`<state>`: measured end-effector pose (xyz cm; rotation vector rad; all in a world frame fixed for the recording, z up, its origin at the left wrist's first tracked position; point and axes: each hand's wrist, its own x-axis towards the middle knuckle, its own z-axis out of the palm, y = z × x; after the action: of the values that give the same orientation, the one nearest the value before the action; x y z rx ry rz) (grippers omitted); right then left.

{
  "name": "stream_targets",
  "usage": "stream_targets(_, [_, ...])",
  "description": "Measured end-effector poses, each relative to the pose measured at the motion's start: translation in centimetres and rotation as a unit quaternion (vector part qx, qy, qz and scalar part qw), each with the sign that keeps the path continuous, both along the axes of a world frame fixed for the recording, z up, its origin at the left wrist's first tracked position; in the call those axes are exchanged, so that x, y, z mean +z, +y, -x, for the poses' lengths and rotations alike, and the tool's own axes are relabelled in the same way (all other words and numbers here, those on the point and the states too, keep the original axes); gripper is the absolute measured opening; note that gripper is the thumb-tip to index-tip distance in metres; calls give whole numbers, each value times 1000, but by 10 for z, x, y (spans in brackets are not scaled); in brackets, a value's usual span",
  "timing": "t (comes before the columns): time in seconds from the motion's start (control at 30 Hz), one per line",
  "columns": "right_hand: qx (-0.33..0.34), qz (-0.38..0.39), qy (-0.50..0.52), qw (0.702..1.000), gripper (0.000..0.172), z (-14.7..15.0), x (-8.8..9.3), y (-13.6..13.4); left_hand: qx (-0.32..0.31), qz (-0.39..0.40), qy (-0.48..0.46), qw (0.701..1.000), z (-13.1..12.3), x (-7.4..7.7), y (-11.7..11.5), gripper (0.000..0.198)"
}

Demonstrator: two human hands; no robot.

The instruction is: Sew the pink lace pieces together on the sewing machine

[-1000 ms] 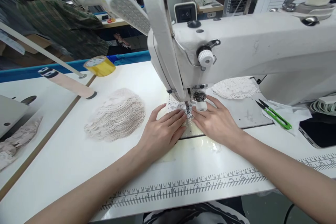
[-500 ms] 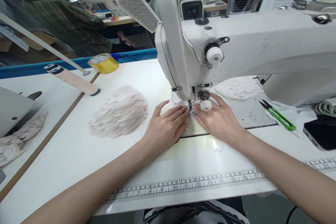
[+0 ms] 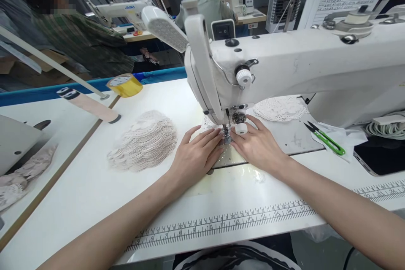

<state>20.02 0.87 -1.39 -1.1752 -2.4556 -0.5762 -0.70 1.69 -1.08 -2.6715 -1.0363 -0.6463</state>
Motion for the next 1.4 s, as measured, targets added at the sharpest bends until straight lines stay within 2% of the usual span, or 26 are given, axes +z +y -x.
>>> stream_targets(0.2, [7, -8, 0, 1000, 30, -5, 5, -3, 39, -44, 39, 998, 6, 11, -5, 26])
stream_targets(0.37, [45, -43, 58, 996, 27, -2, 12, -12, 24, -67, 8, 997, 8, 20, -7, 18])
stream_targets(0.43, [75, -29, 89, 993, 27, 3, 13, -16, -9, -43, -3, 999, 8, 18, -3, 17])
stream_targets(0.53, [116, 20, 123, 985, 30, 8, 12, -20, -41, 13, -3, 999, 9, 12, 5, 26])
stream_targets(0.67, [134, 65, 130, 980, 32, 11, 9, -20, -8, 121, -22, 992, 7, 9, 16, 32])
stream_targets(0.73, [138, 62, 132, 980, 31, 11, 8, -19, 7, 179, -30, 983, 5, 9, 21, 33])
stream_targets(0.8, [140, 53, 132, 980, 30, 12, 7, -19, 8, 202, -17, 979, 2, 8, 24, 31])
stream_targets(0.9, [137, 50, 124, 982, 29, 12, 7, -19, 5, 158, 10, 987, 1, 7, 24, 32])
stream_targets(1.03, [127, 30, 136, 982, 28, 12, 10, -22, 56, 18, 6, 998, 5, 10, 20, 20])
stream_targets(1.1, [125, 25, 146, 981, 28, 13, 11, -23, 66, -24, -7, 998, 7, 12, 19, 20])
stream_targets(1.27, [141, 66, 130, 979, 32, 16, 12, -26, -35, 29, -42, 998, 12, 11, 19, 26])
stream_targets(1.4, [128, 11, 121, 984, 20, 14, 13, -27, -23, 2, -13, 1000, 13, 12, 16, 22])
